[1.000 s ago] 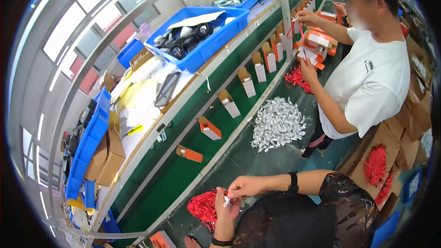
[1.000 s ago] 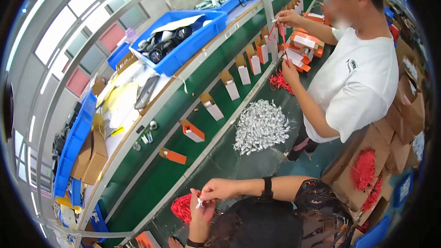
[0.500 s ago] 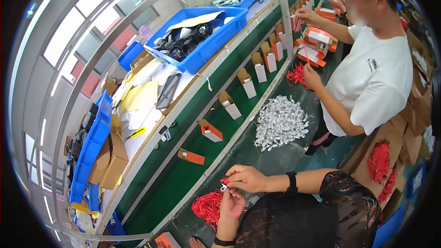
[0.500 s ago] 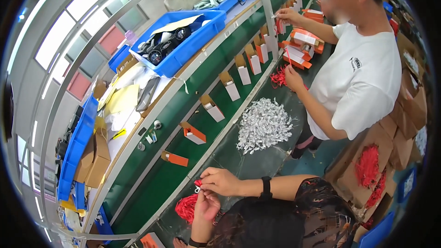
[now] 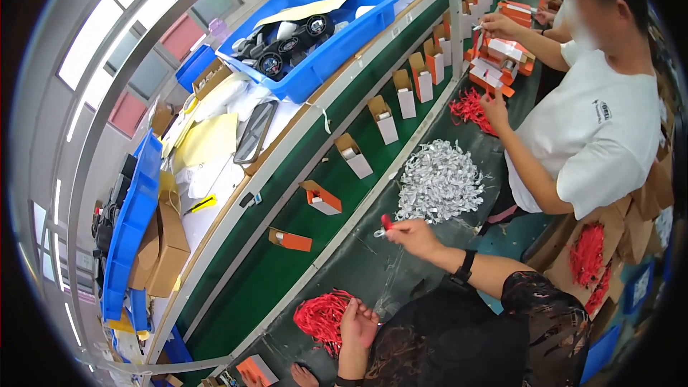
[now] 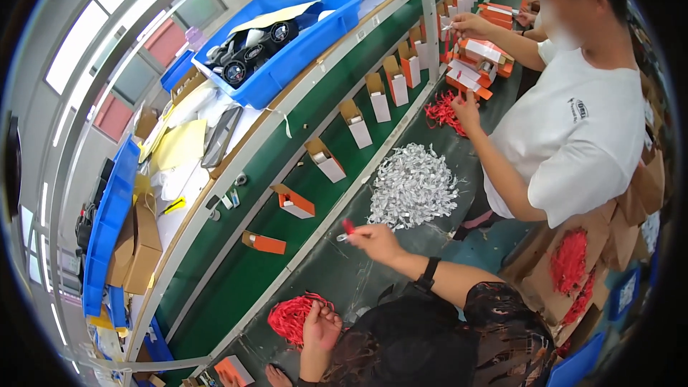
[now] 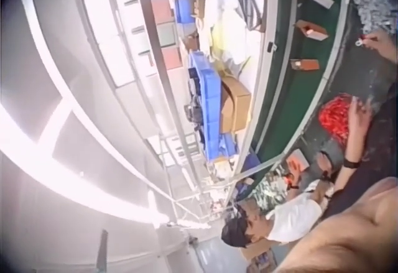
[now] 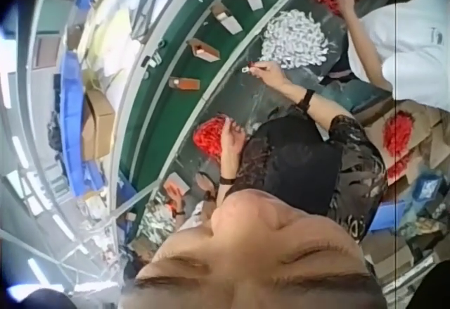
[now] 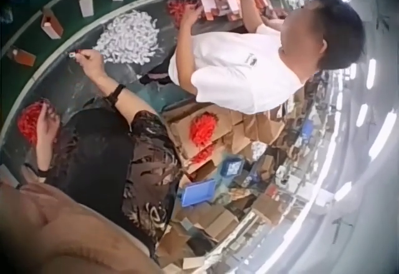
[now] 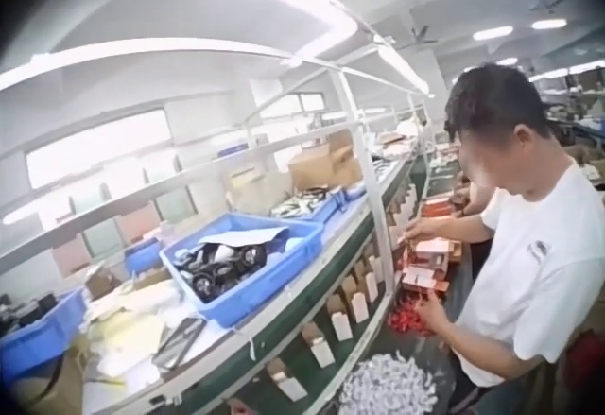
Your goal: Folding small cardboard boxes and assembling tags or components with strings on an assembly line.
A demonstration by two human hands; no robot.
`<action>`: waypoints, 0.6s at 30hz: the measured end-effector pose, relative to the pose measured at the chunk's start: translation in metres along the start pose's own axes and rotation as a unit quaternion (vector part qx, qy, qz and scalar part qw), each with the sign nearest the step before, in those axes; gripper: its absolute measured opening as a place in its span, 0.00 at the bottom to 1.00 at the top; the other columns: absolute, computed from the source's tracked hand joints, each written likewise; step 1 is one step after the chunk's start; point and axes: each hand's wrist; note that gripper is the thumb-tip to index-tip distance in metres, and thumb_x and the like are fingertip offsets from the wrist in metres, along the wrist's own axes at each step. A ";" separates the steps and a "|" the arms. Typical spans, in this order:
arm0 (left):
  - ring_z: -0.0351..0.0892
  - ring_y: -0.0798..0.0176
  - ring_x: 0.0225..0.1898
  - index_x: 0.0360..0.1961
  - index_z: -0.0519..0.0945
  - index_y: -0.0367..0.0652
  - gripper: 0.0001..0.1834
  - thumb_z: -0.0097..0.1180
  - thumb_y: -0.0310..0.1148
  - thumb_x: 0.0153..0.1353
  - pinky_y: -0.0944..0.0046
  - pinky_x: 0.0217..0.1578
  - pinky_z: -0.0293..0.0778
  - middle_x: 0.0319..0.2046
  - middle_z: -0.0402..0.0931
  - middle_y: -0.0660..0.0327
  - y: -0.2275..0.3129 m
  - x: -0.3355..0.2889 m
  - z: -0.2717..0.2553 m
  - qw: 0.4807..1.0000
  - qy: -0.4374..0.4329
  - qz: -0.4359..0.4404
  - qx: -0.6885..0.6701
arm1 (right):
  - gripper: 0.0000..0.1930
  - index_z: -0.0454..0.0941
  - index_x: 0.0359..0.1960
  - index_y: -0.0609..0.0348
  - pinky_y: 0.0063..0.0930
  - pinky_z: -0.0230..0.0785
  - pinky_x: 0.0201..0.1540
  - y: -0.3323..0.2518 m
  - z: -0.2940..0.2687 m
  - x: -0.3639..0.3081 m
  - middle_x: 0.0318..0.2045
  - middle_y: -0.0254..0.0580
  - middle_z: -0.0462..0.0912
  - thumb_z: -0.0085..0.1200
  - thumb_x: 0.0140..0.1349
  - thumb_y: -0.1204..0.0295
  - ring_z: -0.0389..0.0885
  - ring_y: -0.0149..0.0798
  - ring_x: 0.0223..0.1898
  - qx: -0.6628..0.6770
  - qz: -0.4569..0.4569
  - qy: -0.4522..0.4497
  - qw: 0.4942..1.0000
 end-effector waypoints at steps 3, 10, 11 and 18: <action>0.69 0.70 0.26 0.31 0.77 0.52 0.10 0.55 0.42 0.68 0.64 0.35 0.70 0.23 0.71 0.71 0.001 0.004 -0.019 0.998 0.049 -0.001 -0.028 | 0.07 0.83 0.29 0.65 0.21 0.68 0.29 0.034 -0.035 0.018 0.24 0.32 0.80 0.59 0.63 0.75 0.75 0.24 0.26 -0.020 0.065 0.079 0.995; 0.70 0.71 0.26 0.30 0.77 0.53 0.11 0.55 0.44 0.68 0.64 0.35 0.70 0.23 0.72 0.72 0.006 0.013 -0.043 0.990 0.111 -0.014 -0.089 | 0.10 0.76 0.18 0.61 0.22 0.62 0.22 0.057 -0.088 0.119 0.19 0.37 0.78 0.59 0.56 0.82 0.71 0.27 0.20 0.065 0.112 0.159 0.979; 0.70 0.71 0.26 0.30 0.77 0.53 0.11 0.55 0.44 0.68 0.64 0.35 0.70 0.23 0.72 0.72 0.008 0.018 -0.044 0.990 0.108 -0.021 -0.088 | 0.09 0.75 0.19 0.61 0.22 0.63 0.22 0.059 -0.097 0.145 0.20 0.36 0.78 0.60 0.55 0.81 0.72 0.28 0.20 -0.005 0.080 0.184 0.980; 0.70 0.71 0.26 0.30 0.78 0.58 0.12 0.51 0.48 0.69 0.63 0.35 0.70 0.21 0.71 0.76 0.025 0.027 -0.067 0.975 0.187 0.013 -0.120 | 0.05 0.80 0.35 0.52 0.38 0.74 0.31 -0.008 -0.106 0.307 0.27 0.43 0.81 0.59 0.58 0.74 0.82 0.45 0.29 -0.495 -0.274 0.232 0.791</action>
Point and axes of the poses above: each hand's wrist, its own x-axis towards the middle knuckle, its own z-axis out of the palm, y = z × x
